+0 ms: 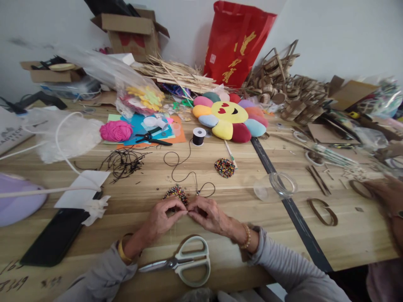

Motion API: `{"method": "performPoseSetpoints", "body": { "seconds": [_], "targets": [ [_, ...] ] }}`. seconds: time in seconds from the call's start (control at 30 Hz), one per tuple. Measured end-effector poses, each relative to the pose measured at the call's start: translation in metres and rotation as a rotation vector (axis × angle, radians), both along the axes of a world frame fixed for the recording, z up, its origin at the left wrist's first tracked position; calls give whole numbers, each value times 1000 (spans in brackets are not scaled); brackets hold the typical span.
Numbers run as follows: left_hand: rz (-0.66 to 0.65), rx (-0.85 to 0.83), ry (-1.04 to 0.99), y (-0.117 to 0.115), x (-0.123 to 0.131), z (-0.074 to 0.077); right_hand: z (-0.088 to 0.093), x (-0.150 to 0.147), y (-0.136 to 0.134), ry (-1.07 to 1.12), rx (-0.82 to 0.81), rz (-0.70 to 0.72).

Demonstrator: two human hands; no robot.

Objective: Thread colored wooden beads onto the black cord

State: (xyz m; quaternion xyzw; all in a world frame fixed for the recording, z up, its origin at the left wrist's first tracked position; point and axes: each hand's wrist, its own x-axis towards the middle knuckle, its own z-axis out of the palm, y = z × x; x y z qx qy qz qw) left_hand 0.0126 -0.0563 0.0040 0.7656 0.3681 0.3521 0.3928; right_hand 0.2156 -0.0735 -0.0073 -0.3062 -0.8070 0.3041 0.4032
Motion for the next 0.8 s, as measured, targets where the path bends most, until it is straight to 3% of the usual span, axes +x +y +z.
{"method": "performPoseSetpoints", "body": {
  "seconds": [0.8],
  "targets": [
    [-4,151,15,1,-3,0,3,1,1,-13,-22,-16]
  ]
}}
